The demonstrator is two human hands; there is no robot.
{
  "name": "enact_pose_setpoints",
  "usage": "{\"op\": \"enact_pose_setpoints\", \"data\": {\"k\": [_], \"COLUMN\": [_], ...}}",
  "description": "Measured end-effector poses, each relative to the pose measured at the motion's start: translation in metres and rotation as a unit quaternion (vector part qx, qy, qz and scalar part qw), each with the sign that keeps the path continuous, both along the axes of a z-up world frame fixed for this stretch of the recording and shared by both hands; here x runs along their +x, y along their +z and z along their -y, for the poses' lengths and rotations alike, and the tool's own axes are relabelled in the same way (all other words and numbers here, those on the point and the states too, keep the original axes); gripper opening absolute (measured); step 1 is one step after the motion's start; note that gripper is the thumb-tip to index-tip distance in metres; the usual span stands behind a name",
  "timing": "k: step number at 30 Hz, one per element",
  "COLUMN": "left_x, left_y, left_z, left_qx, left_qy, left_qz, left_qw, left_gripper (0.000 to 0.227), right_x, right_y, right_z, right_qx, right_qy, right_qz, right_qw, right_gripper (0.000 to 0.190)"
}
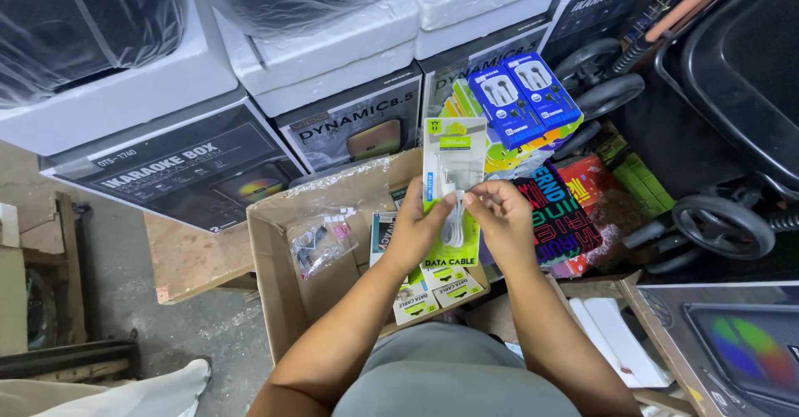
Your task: Sorting and organizing small electronics accessories such as cables and screen protectors in a cardboard box.
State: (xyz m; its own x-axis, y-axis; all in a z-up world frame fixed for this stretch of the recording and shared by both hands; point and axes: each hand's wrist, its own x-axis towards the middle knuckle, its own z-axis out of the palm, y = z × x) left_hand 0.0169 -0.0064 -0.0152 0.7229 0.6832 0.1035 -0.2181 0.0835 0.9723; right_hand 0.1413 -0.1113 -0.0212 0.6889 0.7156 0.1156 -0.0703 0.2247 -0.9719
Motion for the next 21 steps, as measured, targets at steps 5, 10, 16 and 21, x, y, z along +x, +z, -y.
{"op": "enact_pose_setpoints", "data": {"k": [5,10,16,21], "left_x": [0.001,-0.001,-0.006,-0.014], "left_y": [-0.003,0.002,0.018,0.038], "left_z": [-0.003,-0.004,0.0,0.001], "left_qx": [0.014,0.058,0.116,0.201], "left_qy": [0.008,0.027,0.018,-0.197], "left_qz": [0.009,-0.017,-0.058,-0.253], "left_qw": [1.0,0.998,0.991,0.926], "left_gripper": [0.023,0.027,0.044,0.063], "right_x": [-0.004,-0.002,0.008,0.063], "right_y": [0.013,0.006,0.038,0.025], "right_z": [0.004,0.007,0.009,0.042], "right_qx": [-0.022,-0.036,0.049,-0.1], "right_qy": [-0.001,-0.005,-0.019,0.035], "right_qz": [0.03,0.065,0.031,-0.014], "right_qw": [0.999,0.997,0.998,0.994], "right_gripper": [0.015,0.014,0.024,0.029]}}
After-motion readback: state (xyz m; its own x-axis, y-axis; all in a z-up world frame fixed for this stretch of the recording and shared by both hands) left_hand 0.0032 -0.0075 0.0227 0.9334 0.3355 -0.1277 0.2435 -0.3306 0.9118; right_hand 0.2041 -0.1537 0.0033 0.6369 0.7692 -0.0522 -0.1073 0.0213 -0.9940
